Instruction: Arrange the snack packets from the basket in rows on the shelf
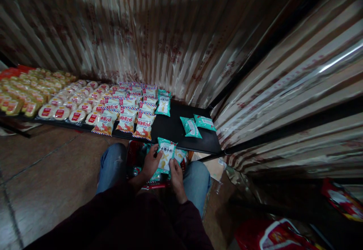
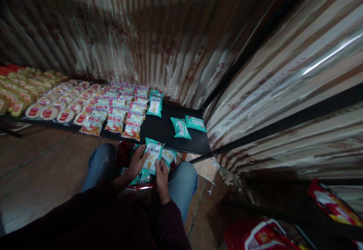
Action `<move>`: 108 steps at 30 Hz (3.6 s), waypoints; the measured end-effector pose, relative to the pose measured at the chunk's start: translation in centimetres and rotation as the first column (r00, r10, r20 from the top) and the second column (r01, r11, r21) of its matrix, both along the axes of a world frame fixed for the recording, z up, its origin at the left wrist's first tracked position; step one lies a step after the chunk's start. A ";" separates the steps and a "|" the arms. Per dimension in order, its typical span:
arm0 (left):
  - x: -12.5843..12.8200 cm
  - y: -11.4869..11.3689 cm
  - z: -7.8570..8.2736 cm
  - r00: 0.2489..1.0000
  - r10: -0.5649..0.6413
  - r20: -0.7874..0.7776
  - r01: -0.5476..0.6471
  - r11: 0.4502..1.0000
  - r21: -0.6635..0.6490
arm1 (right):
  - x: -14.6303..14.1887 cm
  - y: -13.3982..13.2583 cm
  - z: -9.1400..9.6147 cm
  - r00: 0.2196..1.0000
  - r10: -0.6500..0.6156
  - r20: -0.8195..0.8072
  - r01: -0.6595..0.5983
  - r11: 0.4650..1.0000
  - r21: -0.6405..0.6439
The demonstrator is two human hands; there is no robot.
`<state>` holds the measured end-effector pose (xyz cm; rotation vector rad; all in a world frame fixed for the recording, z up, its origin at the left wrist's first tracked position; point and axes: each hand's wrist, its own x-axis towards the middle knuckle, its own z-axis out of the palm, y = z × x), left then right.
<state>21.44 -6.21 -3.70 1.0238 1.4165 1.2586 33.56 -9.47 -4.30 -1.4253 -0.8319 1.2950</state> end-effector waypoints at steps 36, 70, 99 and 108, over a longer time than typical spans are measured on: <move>1.6 7.1 2.8 0.946 0.092 -0.310 -0.059 0.992 0.112 | -1.0 12.8 2.1 0.989 -0.112 0.092 0.095 0.980 0.174; 2.3 14.2 0.9 0.897 0.186 -0.402 -0.059 0.950 0.308 | -2.8 23.0 1.4 0.843 -0.205 0.498 0.001 0.925 0.379; 2.2 15.0 0.3 0.809 0.161 -0.565 -0.018 0.968 0.250 | -2.9 23.7 0.6 0.616 -0.338 0.712 -0.146 0.839 0.524; 2.0 15.1 0.1 0.819 0.146 -0.555 -0.003 0.968 0.250 | -3.0 23.8 0.5 0.671 -0.229 0.705 -0.165 0.881 0.444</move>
